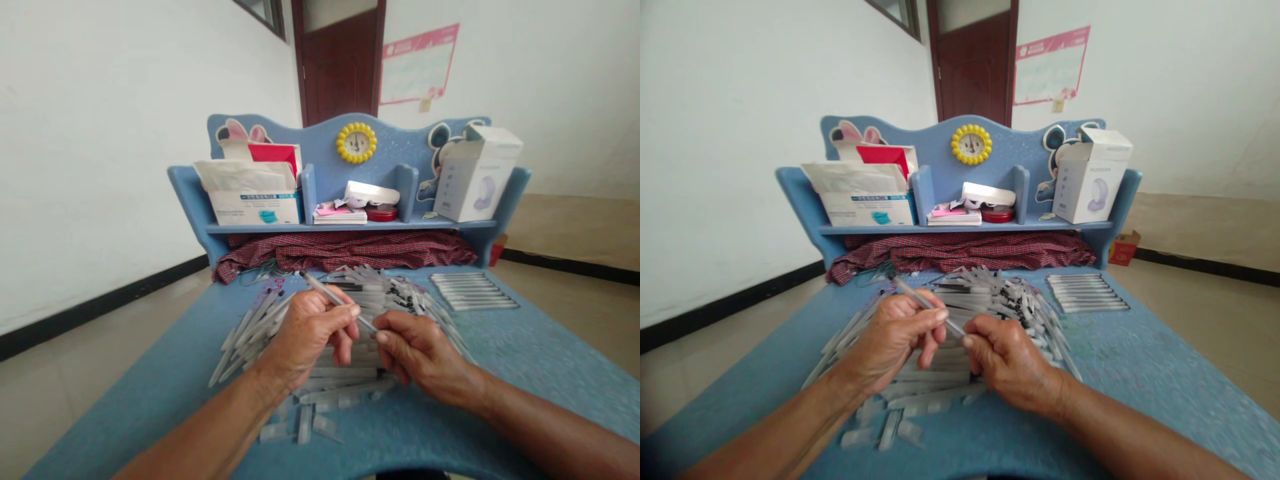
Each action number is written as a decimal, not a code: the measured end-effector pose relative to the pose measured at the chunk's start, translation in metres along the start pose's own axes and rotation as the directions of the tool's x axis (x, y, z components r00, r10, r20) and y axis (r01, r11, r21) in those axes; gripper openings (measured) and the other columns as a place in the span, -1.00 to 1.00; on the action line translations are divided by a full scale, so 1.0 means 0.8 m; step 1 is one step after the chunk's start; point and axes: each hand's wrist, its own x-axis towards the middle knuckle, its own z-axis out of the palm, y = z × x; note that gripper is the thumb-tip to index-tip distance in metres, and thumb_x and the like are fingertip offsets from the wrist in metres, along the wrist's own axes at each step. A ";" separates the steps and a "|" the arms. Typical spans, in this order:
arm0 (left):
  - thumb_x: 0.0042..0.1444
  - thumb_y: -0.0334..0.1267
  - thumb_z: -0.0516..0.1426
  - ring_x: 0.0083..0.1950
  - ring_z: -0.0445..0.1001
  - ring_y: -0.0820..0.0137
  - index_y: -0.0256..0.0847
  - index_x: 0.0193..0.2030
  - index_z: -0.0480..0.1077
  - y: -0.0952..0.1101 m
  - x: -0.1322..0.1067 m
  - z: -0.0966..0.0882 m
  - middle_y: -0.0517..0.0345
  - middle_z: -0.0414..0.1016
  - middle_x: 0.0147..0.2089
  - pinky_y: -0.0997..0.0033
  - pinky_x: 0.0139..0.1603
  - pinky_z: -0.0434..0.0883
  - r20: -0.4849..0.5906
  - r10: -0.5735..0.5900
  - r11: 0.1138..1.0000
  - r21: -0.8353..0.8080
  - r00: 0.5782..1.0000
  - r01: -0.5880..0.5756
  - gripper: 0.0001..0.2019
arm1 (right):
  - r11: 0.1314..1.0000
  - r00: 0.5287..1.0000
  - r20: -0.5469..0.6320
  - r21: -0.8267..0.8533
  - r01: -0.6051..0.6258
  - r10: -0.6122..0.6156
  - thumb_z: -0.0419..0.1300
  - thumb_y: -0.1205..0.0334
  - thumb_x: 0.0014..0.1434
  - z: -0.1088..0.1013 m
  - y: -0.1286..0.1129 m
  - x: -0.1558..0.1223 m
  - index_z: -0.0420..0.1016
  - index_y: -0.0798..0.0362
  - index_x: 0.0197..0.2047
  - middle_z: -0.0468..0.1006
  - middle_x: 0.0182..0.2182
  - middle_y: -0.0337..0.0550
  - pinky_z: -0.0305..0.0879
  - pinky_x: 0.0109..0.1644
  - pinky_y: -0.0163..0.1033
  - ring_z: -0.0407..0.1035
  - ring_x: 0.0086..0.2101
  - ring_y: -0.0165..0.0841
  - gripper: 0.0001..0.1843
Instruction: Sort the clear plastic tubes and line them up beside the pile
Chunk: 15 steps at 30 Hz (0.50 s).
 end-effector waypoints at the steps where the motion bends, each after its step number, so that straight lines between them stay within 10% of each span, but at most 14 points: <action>1: -0.07 -0.23 0.20 -0.78 0.30 0.55 -0.29 -0.47 0.32 -0.001 0.001 0.000 0.26 0.40 -0.64 0.63 -0.77 0.20 -0.005 0.007 1.000 0.000 1.000 -0.007 -0.82 | 1.000 1.000 0.004 0.017 -0.013 0.012 -0.03 0.02 0.26 0.000 0.001 0.001 0.29 0.05 -0.34 0.30 -0.61 -0.33 0.09 -0.62 -0.43 0.18 -0.66 -0.53 -0.71; 8: -0.04 -0.19 0.21 -0.80 0.26 0.61 -0.30 -0.48 0.32 -0.001 0.004 -0.007 0.25 0.40 -0.65 0.70 -0.79 0.11 0.011 -0.002 1.000 0.019 1.000 0.002 -0.78 | 1.000 0.990 0.140 0.012 0.017 -0.018 -0.07 -0.08 0.27 -0.012 -0.005 0.005 0.27 0.08 -0.44 0.33 -0.61 -0.28 0.15 -0.58 -0.42 0.22 -0.64 -0.52 -0.57; 15: -0.06 -0.09 0.25 -0.81 0.14 0.68 -0.30 -0.50 0.34 0.000 0.006 -0.013 0.28 0.35 -0.70 0.73 -0.80 0.02 0.017 -0.079 0.997 0.021 0.997 0.078 -0.70 | 0.909 0.950 -0.023 -0.298 0.292 -0.313 -0.09 0.17 0.31 -0.023 -0.010 0.010 0.38 0.11 -0.14 0.43 -0.53 -0.23 0.23 -0.47 -0.38 0.31 -0.56 -0.47 -0.72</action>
